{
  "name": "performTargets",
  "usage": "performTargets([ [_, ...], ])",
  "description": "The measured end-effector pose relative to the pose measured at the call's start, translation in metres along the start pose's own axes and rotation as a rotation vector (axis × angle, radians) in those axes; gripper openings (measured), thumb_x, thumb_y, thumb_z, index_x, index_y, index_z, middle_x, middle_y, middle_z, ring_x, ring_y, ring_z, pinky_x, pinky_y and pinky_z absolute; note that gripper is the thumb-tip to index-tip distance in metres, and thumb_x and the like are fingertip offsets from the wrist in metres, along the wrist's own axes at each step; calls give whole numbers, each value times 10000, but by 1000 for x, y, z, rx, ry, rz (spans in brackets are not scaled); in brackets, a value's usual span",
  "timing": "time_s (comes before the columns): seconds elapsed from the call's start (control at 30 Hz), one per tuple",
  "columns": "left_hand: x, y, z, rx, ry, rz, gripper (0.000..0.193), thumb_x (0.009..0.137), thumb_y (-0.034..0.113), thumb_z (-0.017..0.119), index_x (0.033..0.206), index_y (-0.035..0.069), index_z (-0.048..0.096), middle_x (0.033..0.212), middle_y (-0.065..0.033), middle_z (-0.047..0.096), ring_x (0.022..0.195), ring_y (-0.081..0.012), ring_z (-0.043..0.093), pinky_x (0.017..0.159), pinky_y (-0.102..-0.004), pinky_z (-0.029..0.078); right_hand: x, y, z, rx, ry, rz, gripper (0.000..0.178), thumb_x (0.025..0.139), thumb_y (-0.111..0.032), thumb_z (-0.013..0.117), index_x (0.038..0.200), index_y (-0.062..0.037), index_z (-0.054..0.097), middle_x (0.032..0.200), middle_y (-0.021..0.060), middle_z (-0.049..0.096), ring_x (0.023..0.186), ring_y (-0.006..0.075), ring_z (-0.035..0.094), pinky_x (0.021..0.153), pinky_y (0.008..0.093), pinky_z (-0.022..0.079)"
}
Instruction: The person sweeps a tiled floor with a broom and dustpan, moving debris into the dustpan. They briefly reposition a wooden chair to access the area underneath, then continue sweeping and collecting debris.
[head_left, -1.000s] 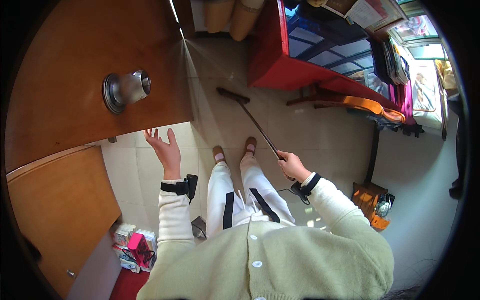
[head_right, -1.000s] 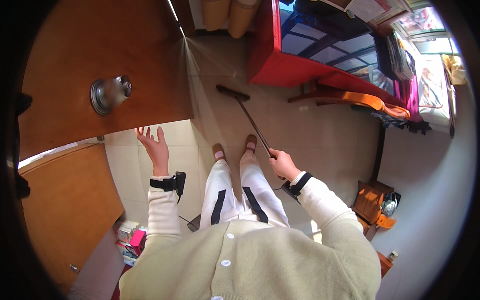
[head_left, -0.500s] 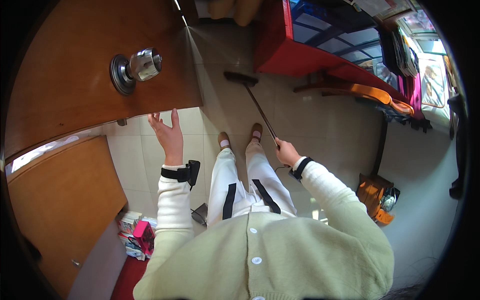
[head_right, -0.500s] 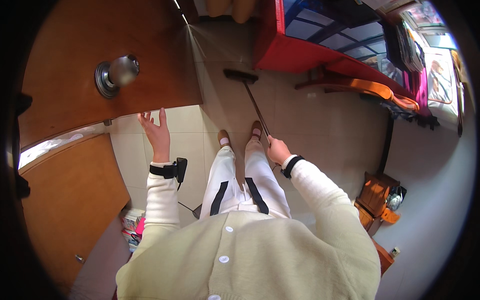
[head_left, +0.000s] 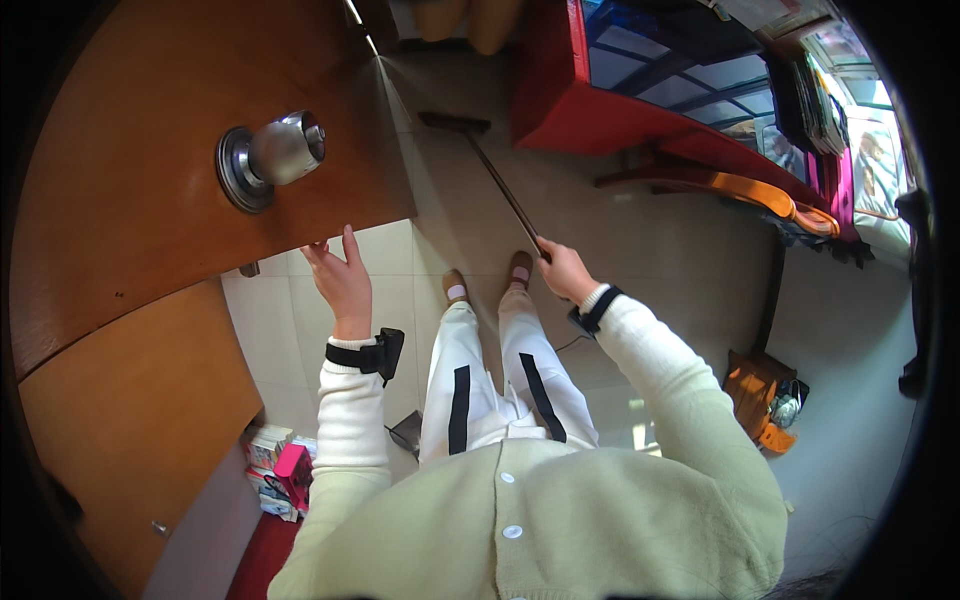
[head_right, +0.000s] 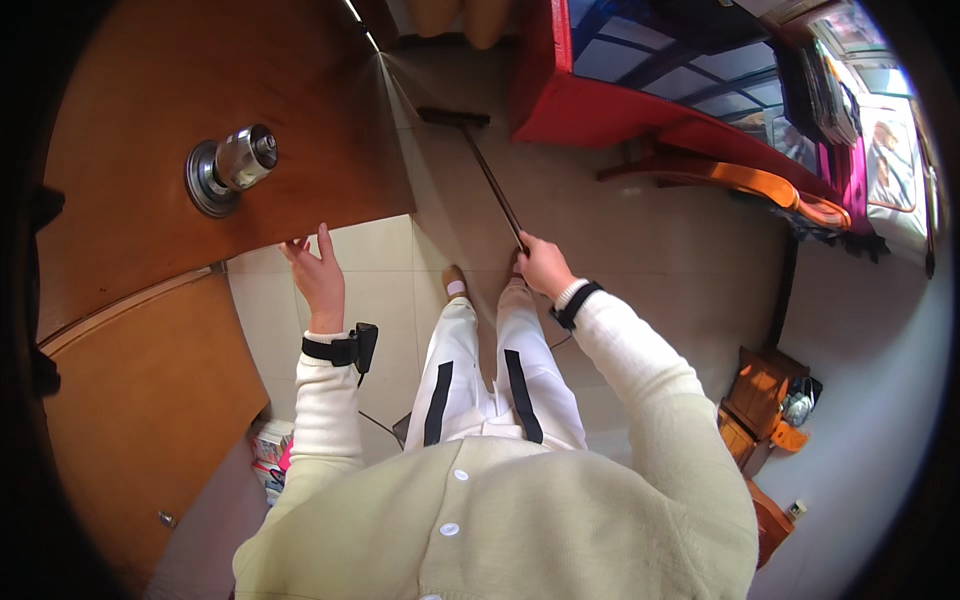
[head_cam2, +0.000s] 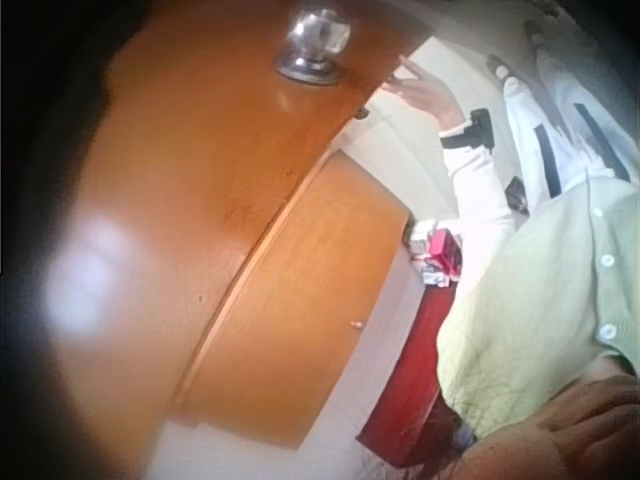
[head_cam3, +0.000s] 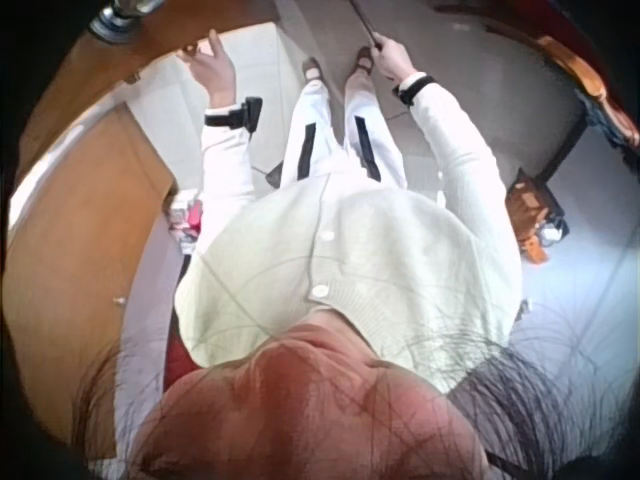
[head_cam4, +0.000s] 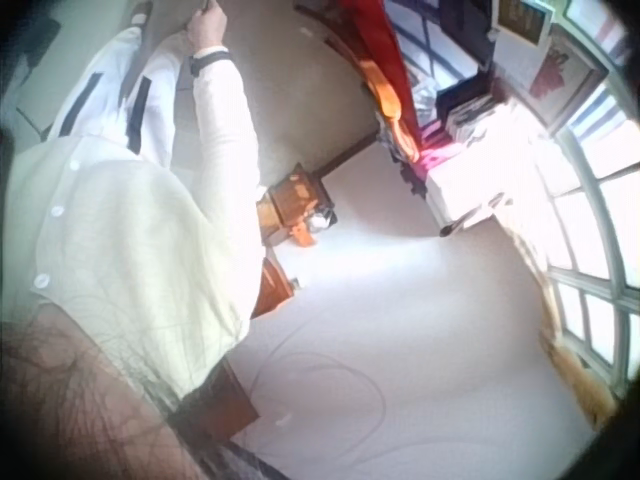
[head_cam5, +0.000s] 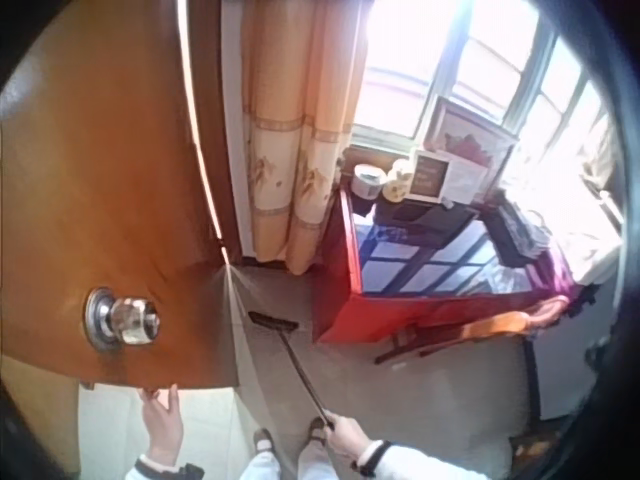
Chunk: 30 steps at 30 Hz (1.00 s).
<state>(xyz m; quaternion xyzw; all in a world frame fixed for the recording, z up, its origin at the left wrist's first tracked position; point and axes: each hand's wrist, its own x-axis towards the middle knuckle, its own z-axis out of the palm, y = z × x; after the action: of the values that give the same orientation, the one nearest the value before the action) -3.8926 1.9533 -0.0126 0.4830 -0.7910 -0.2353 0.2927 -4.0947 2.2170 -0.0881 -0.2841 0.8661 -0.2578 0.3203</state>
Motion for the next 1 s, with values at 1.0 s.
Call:
performTargets([
  [1.0,0,15,-3,-228,-230,79,446,895,228,611,1182,-45,405,1112,-199,537,977,-313,566,864,-365,470,-240,75,-16,-109,-258,262,364,848,-113,480,1193,-69,587,1019,212,634,937,367,611,856,401,474],
])
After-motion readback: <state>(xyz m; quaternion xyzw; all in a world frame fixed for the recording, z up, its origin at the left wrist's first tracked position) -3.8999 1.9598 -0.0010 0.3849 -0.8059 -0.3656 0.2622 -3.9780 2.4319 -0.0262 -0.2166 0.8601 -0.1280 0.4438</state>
